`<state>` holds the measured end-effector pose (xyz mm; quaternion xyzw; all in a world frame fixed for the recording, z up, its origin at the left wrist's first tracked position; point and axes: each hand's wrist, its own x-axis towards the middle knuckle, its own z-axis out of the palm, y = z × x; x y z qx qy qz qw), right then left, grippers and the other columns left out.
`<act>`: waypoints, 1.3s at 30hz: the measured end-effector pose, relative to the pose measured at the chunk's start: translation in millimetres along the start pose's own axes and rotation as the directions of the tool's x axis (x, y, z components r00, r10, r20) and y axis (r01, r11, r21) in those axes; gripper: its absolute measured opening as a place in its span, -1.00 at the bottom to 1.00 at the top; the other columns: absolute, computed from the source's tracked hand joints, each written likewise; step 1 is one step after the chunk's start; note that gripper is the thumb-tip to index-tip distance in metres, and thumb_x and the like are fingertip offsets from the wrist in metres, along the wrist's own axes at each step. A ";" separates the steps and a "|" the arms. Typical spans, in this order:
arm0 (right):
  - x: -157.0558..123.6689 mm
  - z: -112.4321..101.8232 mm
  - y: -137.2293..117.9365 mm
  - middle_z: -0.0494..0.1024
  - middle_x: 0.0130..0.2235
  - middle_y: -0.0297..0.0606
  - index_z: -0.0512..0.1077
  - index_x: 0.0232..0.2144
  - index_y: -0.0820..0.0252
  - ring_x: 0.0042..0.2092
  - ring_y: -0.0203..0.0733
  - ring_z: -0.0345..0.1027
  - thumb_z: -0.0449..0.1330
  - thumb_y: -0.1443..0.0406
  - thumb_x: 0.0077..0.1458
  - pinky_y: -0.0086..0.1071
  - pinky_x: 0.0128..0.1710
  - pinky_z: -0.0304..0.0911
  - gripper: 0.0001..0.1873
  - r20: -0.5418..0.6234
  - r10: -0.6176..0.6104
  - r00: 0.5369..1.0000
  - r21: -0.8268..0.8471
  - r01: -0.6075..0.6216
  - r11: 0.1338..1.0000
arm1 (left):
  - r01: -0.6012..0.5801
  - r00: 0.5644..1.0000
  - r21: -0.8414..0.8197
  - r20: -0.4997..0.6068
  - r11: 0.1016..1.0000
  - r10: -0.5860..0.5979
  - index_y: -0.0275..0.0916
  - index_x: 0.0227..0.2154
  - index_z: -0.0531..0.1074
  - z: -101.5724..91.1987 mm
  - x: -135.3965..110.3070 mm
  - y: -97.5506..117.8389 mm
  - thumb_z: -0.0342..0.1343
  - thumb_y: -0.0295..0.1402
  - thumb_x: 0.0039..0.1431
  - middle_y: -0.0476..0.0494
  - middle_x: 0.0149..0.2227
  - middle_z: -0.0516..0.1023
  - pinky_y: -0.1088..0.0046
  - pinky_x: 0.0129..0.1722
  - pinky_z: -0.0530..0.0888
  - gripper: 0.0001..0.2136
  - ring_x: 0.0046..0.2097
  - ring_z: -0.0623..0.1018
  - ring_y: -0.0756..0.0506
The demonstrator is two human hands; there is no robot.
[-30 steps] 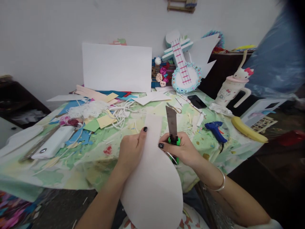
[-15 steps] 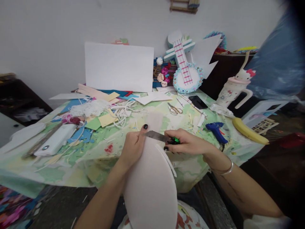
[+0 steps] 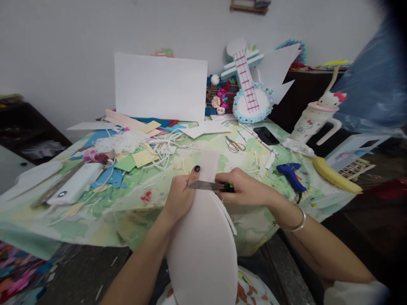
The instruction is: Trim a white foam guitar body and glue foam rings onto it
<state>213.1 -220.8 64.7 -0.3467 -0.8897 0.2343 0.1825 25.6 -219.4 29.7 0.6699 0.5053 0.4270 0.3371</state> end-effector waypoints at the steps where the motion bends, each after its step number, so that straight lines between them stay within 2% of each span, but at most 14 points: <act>1: 0.1 -0.1 -0.4 0.04 -0.62 -0.52 0.16 -0.56 0.19 -0.56 -0.43 -0.14 0.05 0.32 0.01 -0.48 -0.53 -0.18 -0.84 0.003 0.001 1.000 -0.006 -0.001 1.000 | 0.004 1.000 -0.002 0.000 1.000 -0.004 -0.21 -0.72 -0.07 -0.2 -0.4 0.5 -0.19 0.02 0.17 0.07 -0.70 -0.03 0.51 -0.67 -0.02 -0.50 -0.63 0.03 0.09; 11: -0.5 -0.3 1.1 0.15 -0.61 -0.50 0.21 -0.53 0.21 -0.56 -0.44 -0.08 0.04 0.34 0.00 -0.47 -0.52 -0.17 -0.90 0.104 0.030 0.994 -0.027 -0.027 0.999 | 0.025 1.000 -0.068 0.015 0.997 -0.024 -0.20 -0.73 -0.07 1.3 -4.0 -3.1 -0.19 0.04 0.15 0.06 -0.69 -0.06 0.51 -0.68 -0.03 -0.50 -0.62 0.01 0.10; 18: -5.0 4.9 7.3 0.29 -0.57 -0.46 0.23 -0.50 0.21 -0.55 -0.44 0.01 0.05 0.34 0.01 -0.48 -0.51 -0.12 -0.93 0.128 0.039 0.991 -0.028 -0.035 0.999 | 0.019 1.000 -0.040 -0.008 0.999 -0.020 -0.20 -0.72 -0.06 1.9 -5.8 -6.6 -0.17 0.01 0.16 0.06 -0.68 -0.05 0.52 -0.67 -0.05 -0.51 -0.62 0.03 0.09; 28: -6.2 2.0 7.1 0.24 -0.60 -0.48 0.22 -0.52 0.21 -0.57 -0.44 -0.02 0.05 0.37 -0.02 -0.48 -0.51 -0.12 -0.93 0.156 0.017 0.988 -0.034 -0.012 0.999 | 0.018 0.999 -0.059 0.038 0.998 -0.015 -0.21 -0.72 -0.05 3.2 -7.4 -7.5 -0.15 -0.04 0.17 0.06 -0.69 -0.04 0.52 -0.66 -0.04 -0.53 -0.62 0.03 0.09; 33: -8.1 2.1 4.1 0.21 -0.61 -0.47 0.23 -0.51 0.21 -0.57 -0.42 -0.04 0.04 0.34 0.00 -0.46 -0.51 -0.14 -0.93 0.121 0.031 0.992 -0.071 -0.022 0.997 | -0.003 1.000 -0.019 -0.022 1.000 0.003 -0.21 -0.72 -0.07 5.4 -8.4 -7.2 -0.16 -0.07 0.18 0.06 -0.67 -0.06 0.51 -0.66 -0.05 -0.54 -0.61 0.03 0.09; 39: -8.4 3.1 4.7 0.23 -0.60 -0.48 0.27 -0.50 0.22 -0.56 -0.44 -0.03 0.06 0.34 0.01 -0.47 -0.51 -0.13 -0.92 0.119 0.021 0.993 -0.022 -0.019 1.000 | 0.013 1.000 -0.040 -0.013 0.999 -0.013 -0.20 -0.71 -0.09 5.0 -7.7 -4.7 -0.16 -0.07 0.18 0.07 -0.68 -0.07 0.51 -0.65 -0.05 -0.55 -0.61 0.01 0.09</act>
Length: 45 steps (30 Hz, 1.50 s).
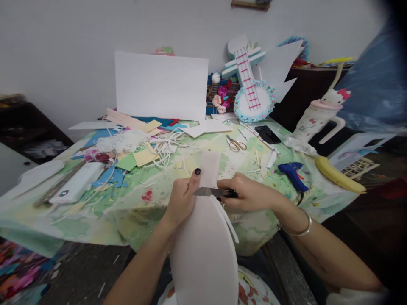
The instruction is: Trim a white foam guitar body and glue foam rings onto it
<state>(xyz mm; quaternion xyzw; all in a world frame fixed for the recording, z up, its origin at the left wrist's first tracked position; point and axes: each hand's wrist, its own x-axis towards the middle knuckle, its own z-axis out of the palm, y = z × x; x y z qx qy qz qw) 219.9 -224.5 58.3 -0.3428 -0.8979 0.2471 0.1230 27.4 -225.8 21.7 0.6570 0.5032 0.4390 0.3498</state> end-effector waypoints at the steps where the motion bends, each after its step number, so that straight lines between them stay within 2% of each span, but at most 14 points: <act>1: 0.0 0.4 1.0 0.21 -0.61 -0.48 0.28 -0.51 0.23 -0.56 -0.44 -0.03 0.06 0.33 0.01 -0.48 -0.52 -0.13 -0.90 -0.022 -0.004 1.000 0.019 0.005 1.000 | 0.001 1.000 0.014 -0.017 1.000 -0.001 -0.20 -0.71 -0.09 -1.6 0.8 0.0 -0.16 -0.07 0.18 0.07 -0.68 -0.06 0.51 -0.64 -0.04 -0.55 -0.61 0.01 0.09; 4: -0.3 2.2 3.8 0.21 -0.61 -0.47 0.31 -0.54 0.25 -0.55 -0.44 -0.03 0.10 0.28 0.01 -0.50 -0.54 -0.10 -0.84 -0.133 0.026 0.991 0.117 -0.010 0.993 | -0.006 0.994 0.104 -0.104 0.995 0.017 -0.20 -0.71 -0.09 -9.6 5.1 -1.1 -0.17 -0.07 0.19 0.07 -0.69 -0.05 0.50 -0.62 -0.03 -0.55 -0.60 0.03 0.08; 7: 1.0 4.6 2.2 0.29 -0.59 -0.43 0.37 -0.50 0.27 -0.58 -0.46 0.02 0.14 0.21 0.01 -0.51 -0.58 -0.05 -0.79 -0.226 0.183 0.957 0.389 -0.084 0.917 | -0.033 0.983 0.265 -0.163 0.964 0.078 -0.20 -0.73 -0.09 -18.8 10.8 -2.0 -0.20 -0.09 0.21 0.06 -0.71 -0.03 0.48 -0.59 -0.02 -0.53 -0.61 0.05 0.06; 12: 11.9 7.8 -9.9 0.18 -0.71 -0.49 0.47 -0.41 0.32 -0.69 -0.47 -0.05 0.22 0.11 -0.08 -0.50 -0.70 -0.14 -0.66 -0.166 0.348 0.923 0.691 -0.143 0.708 | -0.063 0.970 0.582 -0.157 0.811 0.188 -0.24 -0.79 0.10 -25.9 14.8 3.0 -0.28 -0.11 0.24 0.00 -0.74 0.12 0.45 -0.55 -0.01 -0.48 -0.63 0.09 0.03; 15: 18.9 9.8 -13.4 0.26 -0.66 -0.43 0.48 -0.50 0.33 -0.64 -0.48 -0.03 0.28 0.18 -0.16 -0.51 -0.66 -0.10 -0.73 -0.217 0.401 0.890 0.644 -0.179 0.744 | -0.014 0.964 0.742 -0.167 0.670 0.205 -0.27 -0.76 0.27 -25.2 13.0 8.7 -0.33 -0.11 0.25 -0.10 -0.71 0.27 0.44 -0.54 -0.03 -0.44 -0.62 0.15 0.00; 19: 20.4 14.7 -12.4 0.32 -0.61 -0.38 0.47 -0.56 0.31 -0.55 -0.43 0.04 0.22 0.20 -0.09 -0.50 -0.57 -0.05 -0.76 -0.388 0.347 0.854 0.398 -0.185 0.899 | 0.097 0.960 0.861 -0.214 0.500 0.181 -0.31 -0.64 0.44 -22.3 10.7 13.4 -0.36 -0.09 0.26 -0.23 -0.63 0.43 0.45 -0.53 -0.08 -0.40 -0.61 0.26 -0.04; 24: 14.2 15.3 -11.2 0.27 -0.69 -0.41 0.49 -0.56 0.29 -0.59 -0.44 0.01 0.15 0.23 -0.01 -0.49 -0.58 -0.09 -0.76 -0.508 0.251 0.824 0.120 -0.221 0.968 | 0.179 0.953 0.889 -0.264 0.421 0.152 -0.33 -0.56 0.49 -26.3 12.7 12.7 -0.40 -0.07 0.26 -0.29 -0.58 0.47 0.46 -0.53 -0.10 -0.37 -0.58 0.34 -0.09; 30: 29.6 -1.2 15.5 0.44 -0.62 -0.30 0.46 -0.53 0.28 -0.68 -0.41 0.09 0.22 0.19 -0.12 -0.47 -0.67 0.00 -0.77 -0.552 0.494 0.672 0.497 -0.210 0.842 | 0.193 0.934 0.813 -0.323 0.550 0.150 -0.30 -0.67 0.40 -44.6 19.9 9.5 -0.36 -0.08 0.25 -0.20 -0.64 0.39 0.45 -0.53 -0.07 -0.40 -0.61 0.24 -0.04; 34: 72.6 -16.5 48.2 0.41 -0.67 -0.32 0.44 -0.54 0.30 -0.73 -0.42 0.07 0.28 0.31 -0.25 -0.47 -0.75 -0.02 -0.85 -0.454 0.601 0.657 0.726 -0.118 0.677 | 0.078 0.935 0.654 -0.311 0.752 0.174 -0.25 -0.74 0.20 -59.8 28.5 10.6 -0.28 -0.10 0.23 -0.06 -0.70 0.24 0.45 -0.52 0.01 -0.50 -0.59 0.17 0.00; 37: 101.5 -28.5 65.5 0.42 -0.63 -0.34 0.45 -0.38 0.31 -0.73 -0.41 0.11 0.30 0.28 -0.26 -0.47 -0.76 -0.01 -0.70 -0.451 0.604 0.657 0.759 -0.073 0.647 | 0.000 0.953 0.492 -0.262 0.871 0.148 -0.24 -0.69 0.16 -74.2 40.4 13.7 -0.25 -0.08 0.20 0.01 -0.68 0.19 0.49 -0.52 0.08 -0.55 -0.55 0.20 0.01; 39: 109.0 -35.0 70.9 0.46 -0.57 -0.32 0.45 -0.34 0.32 -0.73 -0.47 0.05 0.32 0.23 -0.25 -0.48 -0.77 -0.04 -0.64 -0.454 0.585 0.672 0.763 -0.045 0.644 | -0.026 0.969 0.414 -0.213 0.910 0.124 -0.24 -0.65 0.18 -85.1 51.1 16.0 -0.19 -0.10 0.17 0.04 -0.65 0.18 0.51 -0.53 0.09 -0.61 -0.54 0.21 0.02; 41: 107.1 -37.9 74.1 0.49 -0.52 -0.27 0.46 -0.35 0.33 -0.73 -0.50 0.01 0.29 0.14 -0.20 -0.48 -0.76 -0.06 -0.62 -0.426 0.536 0.729 0.774 -0.013 0.633 | -0.041 0.978 0.389 -0.172 0.921 0.116 -0.25 -0.61 0.23 -95.5 63.8 17.6 -0.05 -0.15 0.10 0.06 -0.62 0.21 0.53 -0.53 0.11 -0.69 -0.53 0.22 0.03; 43: 100.8 -36.4 78.3 0.43 -0.60 -0.34 0.46 -0.35 0.32 -0.74 -0.51 -0.04 0.28 0.12 -0.17 -0.49 -0.76 -0.10 -0.62 -0.367 0.439 0.820 0.801 0.039 0.598 | -0.082 0.980 0.369 -0.140 0.926 0.142 -0.28 -0.53 0.32 -102.9 78.4 18.1 0.09 -0.20 -0.01 0.04 -0.55 0.32 0.55 -0.50 0.17 -0.78 -0.48 0.29 0.03; 45: 95.3 -31.7 84.7 0.27 -0.73 -0.49 0.44 -0.40 0.30 -0.74 -0.48 -0.03 0.34 0.19 -0.25 -0.50 -0.75 -0.10 -0.66 -0.368 0.385 0.847 0.802 0.079 0.592 | -0.143 0.978 0.289 -0.107 0.947 0.180 -0.30 -0.41 0.40 -105.3 94.5 17.4 0.17 -0.24 -0.11 -0.03 -0.42 0.44 0.54 -0.42 0.27 -0.76 -0.38 0.38 -0.02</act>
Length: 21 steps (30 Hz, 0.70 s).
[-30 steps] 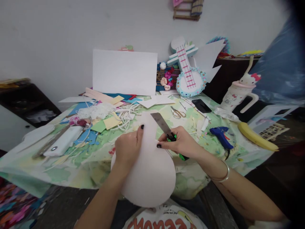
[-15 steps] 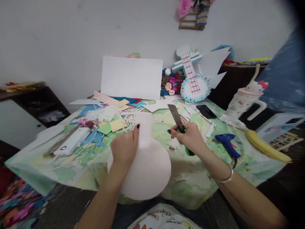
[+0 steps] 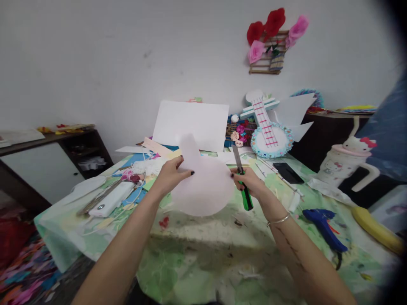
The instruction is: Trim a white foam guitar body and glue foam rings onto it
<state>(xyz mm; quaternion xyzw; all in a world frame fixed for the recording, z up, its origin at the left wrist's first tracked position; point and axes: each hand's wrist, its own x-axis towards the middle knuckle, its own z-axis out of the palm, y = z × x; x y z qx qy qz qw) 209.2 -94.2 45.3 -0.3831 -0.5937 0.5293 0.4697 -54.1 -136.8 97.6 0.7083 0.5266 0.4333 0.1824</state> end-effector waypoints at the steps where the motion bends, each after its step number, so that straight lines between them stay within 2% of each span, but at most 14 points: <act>1: -0.7 -2.1 4.4 0.24 -0.74 -0.51 0.42 -0.45 0.29 -0.74 -0.47 -0.01 0.37 0.25 -0.32 -0.51 -0.74 -0.09 -0.67 -0.012 -0.012 1.000 0.002 0.012 1.000 | -0.008 1.000 -0.075 0.018 0.997 0.010 -0.31 -0.35 0.42 2.1 8.1 -1.6 0.20 -0.24 -0.15 -0.07 -0.36 0.47 0.52 -0.37 0.31 -0.71 -0.33 0.42 -0.05; 4: 3.1 -7.3 16.4 0.24 -0.75 -0.51 0.32 -0.59 0.24 -0.73 -0.45 0.03 0.40 0.31 -0.40 -0.49 -0.73 -0.06 -0.68 -0.130 -0.033 0.991 0.065 0.041 0.997 | 0.038 0.997 -0.341 0.078 0.939 -0.013 -0.33 -0.27 0.44 13.6 32.1 -6.7 0.27 -0.24 -0.23 -0.18 -0.25 0.53 0.43 -0.31 0.40 -0.60 -0.26 0.49 -0.12; 7: 13.6 -14.9 24.2 0.23 -0.74 -0.53 0.29 -0.58 0.21 -0.72 -0.45 0.04 0.38 0.28 -0.38 -0.49 -0.72 -0.04 -0.67 -0.243 -0.054 0.969 0.111 0.083 0.990 | 0.070 0.996 -0.545 0.091 0.836 -0.023 -0.33 -0.27 0.45 28.8 54.5 -17.7 0.31 -0.24 -0.27 -0.21 -0.23 0.55 0.40 -0.29 0.43 -0.57 -0.27 0.51 -0.12; 9: 21.6 -21.9 28.3 0.22 -0.74 -0.54 0.28 -0.55 0.19 -0.71 -0.45 0.04 0.37 0.27 -0.37 -0.50 -0.71 -0.04 -0.66 -0.310 -0.058 0.949 0.143 0.106 0.984 | 0.085 0.995 -0.624 0.089 0.777 -0.037 -0.34 -0.26 0.45 41.4 66.0 -30.6 0.33 -0.25 -0.28 -0.21 -0.23 0.56 0.40 -0.25 0.43 -0.55 -0.27 0.52 -0.11; 12: 31.6 -33.0 35.7 0.23 -0.71 -0.54 0.27 -0.50 0.17 -0.69 -0.43 0.08 0.37 0.27 -0.38 -0.50 -0.71 0.00 -0.63 -0.376 -0.044 0.926 0.188 0.122 0.975 | 0.138 0.990 -0.673 0.118 0.726 -0.078 -0.37 -0.25 0.45 66.8 73.8 -56.1 0.35 -0.23 -0.31 -0.24 -0.25 0.57 0.36 -0.24 0.45 -0.51 -0.28 0.52 -0.12; 16: 37.8 -44.0 46.7 0.29 -0.68 -0.51 0.32 -0.44 0.20 -0.67 -0.44 0.12 0.35 0.29 -0.36 -0.51 -0.69 0.06 -0.64 -0.422 -0.021 0.906 0.232 0.130 0.964 | 0.178 0.984 -0.696 0.142 0.696 -0.109 -0.37 -0.20 0.43 102.8 70.2 -89.2 0.34 -0.16 -0.29 -0.27 -0.28 0.58 0.32 -0.26 0.47 -0.45 -0.28 0.54 -0.16; 18: 38.5 -47.4 51.2 0.33 -0.66 -0.47 0.34 -0.45 0.22 -0.66 -0.42 0.16 0.34 0.33 -0.36 -0.51 -0.69 0.09 -0.67 -0.432 0.003 0.902 0.252 0.117 0.961 | 0.184 0.983 -0.704 0.148 0.686 -0.112 -0.36 -0.17 0.41 114.2 68.0 -100.2 0.33 -0.17 -0.26 -0.26 -0.25 0.58 0.33 -0.26 0.47 -0.45 -0.27 0.54 -0.15; 21: 39.0 -50.3 56.3 0.39 -0.64 -0.41 0.34 -0.47 0.22 -0.62 -0.37 0.26 0.31 0.40 -0.36 -0.51 -0.67 0.16 -0.71 -0.459 0.045 0.887 0.284 0.099 0.954 | 0.172 0.985 -0.718 0.145 0.674 -0.096 -0.34 -0.10 0.38 121.4 66.4 -106.8 0.29 -0.20 -0.16 -0.26 -0.20 0.56 0.37 -0.25 0.47 -0.47 -0.25 0.53 -0.13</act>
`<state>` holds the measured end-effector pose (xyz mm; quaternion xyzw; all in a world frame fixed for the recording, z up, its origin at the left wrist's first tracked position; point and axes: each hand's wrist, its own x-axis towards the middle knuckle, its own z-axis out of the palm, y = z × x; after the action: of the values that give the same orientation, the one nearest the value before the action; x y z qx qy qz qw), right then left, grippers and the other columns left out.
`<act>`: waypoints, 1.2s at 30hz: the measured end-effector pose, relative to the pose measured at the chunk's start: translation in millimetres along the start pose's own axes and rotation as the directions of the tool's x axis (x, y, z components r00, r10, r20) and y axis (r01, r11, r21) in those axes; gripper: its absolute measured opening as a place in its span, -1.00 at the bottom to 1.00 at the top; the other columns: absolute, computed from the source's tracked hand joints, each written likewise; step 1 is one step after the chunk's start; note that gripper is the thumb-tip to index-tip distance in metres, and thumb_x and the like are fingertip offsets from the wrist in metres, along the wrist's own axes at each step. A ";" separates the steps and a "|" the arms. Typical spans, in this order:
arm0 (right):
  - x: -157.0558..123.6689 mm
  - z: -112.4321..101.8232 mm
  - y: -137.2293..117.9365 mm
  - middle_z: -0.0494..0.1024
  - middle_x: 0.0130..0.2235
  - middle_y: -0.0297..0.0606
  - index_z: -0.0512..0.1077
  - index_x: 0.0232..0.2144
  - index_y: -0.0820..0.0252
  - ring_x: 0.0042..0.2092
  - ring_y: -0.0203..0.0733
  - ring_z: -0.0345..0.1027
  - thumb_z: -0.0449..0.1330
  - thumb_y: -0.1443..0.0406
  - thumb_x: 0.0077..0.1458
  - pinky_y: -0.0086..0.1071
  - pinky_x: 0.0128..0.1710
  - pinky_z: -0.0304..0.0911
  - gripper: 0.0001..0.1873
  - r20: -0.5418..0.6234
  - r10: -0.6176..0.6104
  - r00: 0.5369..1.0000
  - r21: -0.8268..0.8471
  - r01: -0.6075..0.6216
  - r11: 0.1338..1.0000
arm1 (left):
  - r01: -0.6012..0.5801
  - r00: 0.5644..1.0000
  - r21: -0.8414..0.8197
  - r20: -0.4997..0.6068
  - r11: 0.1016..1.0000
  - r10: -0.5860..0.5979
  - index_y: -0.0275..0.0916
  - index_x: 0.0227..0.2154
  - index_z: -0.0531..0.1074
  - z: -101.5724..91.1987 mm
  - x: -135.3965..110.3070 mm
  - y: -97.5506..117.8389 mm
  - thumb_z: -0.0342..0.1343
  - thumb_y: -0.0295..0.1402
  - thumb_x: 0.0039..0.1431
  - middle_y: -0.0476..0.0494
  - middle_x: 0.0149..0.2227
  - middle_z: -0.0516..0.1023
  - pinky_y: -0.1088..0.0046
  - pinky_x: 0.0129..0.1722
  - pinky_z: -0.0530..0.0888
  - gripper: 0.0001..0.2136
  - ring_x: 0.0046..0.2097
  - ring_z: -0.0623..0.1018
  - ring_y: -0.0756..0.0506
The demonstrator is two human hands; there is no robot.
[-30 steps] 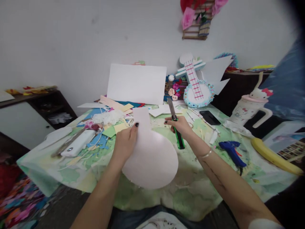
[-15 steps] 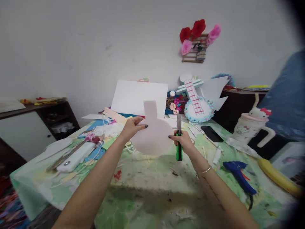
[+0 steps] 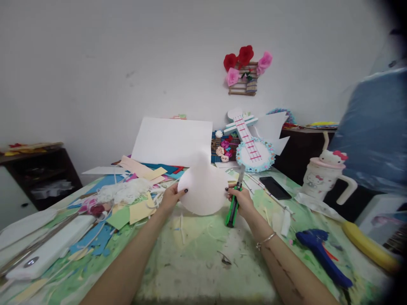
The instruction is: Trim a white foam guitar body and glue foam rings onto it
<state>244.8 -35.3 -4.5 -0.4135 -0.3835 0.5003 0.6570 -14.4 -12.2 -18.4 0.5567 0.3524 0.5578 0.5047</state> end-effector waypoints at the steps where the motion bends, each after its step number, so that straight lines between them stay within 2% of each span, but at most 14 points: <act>1: 0.7 -0.8 1.0 0.40 -0.64 -0.39 0.34 -0.47 0.22 -0.61 -0.35 0.29 0.30 0.42 -0.35 -0.51 -0.66 0.19 -0.72 -0.018 0.008 1.000 0.009 -0.008 1.000 | -0.008 1.000 -0.010 0.002 1.000 0.008 -0.33 -0.08 0.36 0.5 -0.4 -0.6 0.28 -0.21 -0.13 -0.26 -0.17 0.55 0.38 -0.24 0.46 -0.47 -0.23 0.52 -0.12; 6: 6.1 -4.2 5.4 0.44 -0.62 -0.35 0.35 -0.46 0.23 -0.56 -0.35 0.35 0.25 0.51 -0.33 -0.53 -0.58 0.30 -0.73 -0.096 0.044 0.994 0.076 -0.036 0.996 | -0.036 0.997 -0.056 0.065 0.998 0.040 -0.34 0.00 0.31 5.5 -4.8 -0.2 0.30 -0.27 -0.15 -0.32 -0.08 0.50 0.34 -0.14 0.45 -0.41 -0.13 0.50 -0.17; 10: 10.7 -5.8 9.3 0.45 -0.61 -0.37 0.35 -0.47 0.24 -0.56 -0.38 0.36 0.25 0.52 -0.31 -0.58 -0.58 0.31 -0.75 -0.141 0.063 0.988 0.133 -0.044 0.990 | 0.045 0.992 -0.042 0.123 0.998 -0.039 -0.32 0.00 0.30 10.5 -8.5 -5.8 0.33 -0.30 -0.22 -0.33 -0.07 0.49 0.24 -0.15 0.48 -0.36 -0.12 0.51 -0.21; 14: 13.1 -5.8 11.4 0.44 -0.63 -0.37 0.37 -0.48 0.26 -0.58 -0.39 0.34 0.23 0.53 -0.28 -0.60 -0.61 0.31 -0.78 -0.155 0.073 0.985 0.172 -0.046 0.984 | 0.121 0.991 -0.065 0.062 0.991 -0.117 -0.29 -0.02 0.29 16.1 -10.7 -13.3 0.35 -0.34 -0.27 -0.29 -0.08 0.50 0.23 -0.19 0.52 -0.35 -0.15 0.53 -0.19; 18: 13.3 -5.4 11.6 0.46 -0.62 -0.37 0.38 -0.49 0.25 -0.59 -0.42 0.33 0.21 0.57 -0.28 -0.61 -0.60 0.32 -0.77 -0.152 0.076 0.985 0.212 -0.043 0.976 | 0.188 0.982 -0.034 0.026 0.982 -0.187 -0.33 -0.14 0.36 18.4 -10.4 -18.8 0.36 -0.38 -0.29 -0.28 -0.13 0.53 0.35 -0.28 0.55 -0.45 -0.23 0.56 -0.13; 27: 11.5 -3.3 10.0 0.49 -0.59 -0.35 0.39 -0.50 0.25 -0.63 -0.43 0.30 0.25 0.56 -0.29 -0.61 -0.66 0.29 -0.77 -0.143 0.092 0.985 0.258 -0.053 0.965 | 0.266 0.961 0.044 0.065 0.963 -0.269 -0.42 -0.36 0.48 21.8 -13.3 -15.3 0.37 -0.40 -0.29 -0.25 -0.37 0.60 0.44 -0.33 0.57 -0.65 -0.37 0.59 -0.09; 33: 11.0 -4.8 8.6 0.48 -0.60 -0.37 0.39 -0.49 0.25 -0.63 -0.42 0.32 0.25 0.55 -0.27 -0.60 -0.64 0.32 -0.77 -0.135 0.086 0.987 0.272 -0.046 0.961 | 0.271 0.953 0.081 0.117 0.959 -0.279 -0.40 -0.42 0.49 20.8 -13.9 -11.9 0.36 -0.43 -0.31 -0.21 -0.43 0.60 0.41 -0.30 0.57 -0.70 -0.37 0.59 -0.10; 36: 9.0 -4.7 6.2 0.50 -0.57 -0.36 0.38 -0.46 0.24 -0.57 -0.36 0.41 0.26 0.53 -0.25 -0.56 -0.56 0.39 -0.77 -0.121 0.080 0.989 0.282 -0.043 0.958 | 0.258 0.955 0.079 0.129 0.963 -0.266 -0.38 -0.38 0.48 20.0 -13.3 -11.3 0.35 -0.44 -0.31 -0.19 -0.41 0.60 0.42 -0.31 0.56 -0.67 -0.36 0.59 -0.09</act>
<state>248.9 -26.4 -11.1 -0.3606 -0.2521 0.5411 0.7167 5.4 -25.6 -30.1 0.5575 0.4041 0.4350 0.5802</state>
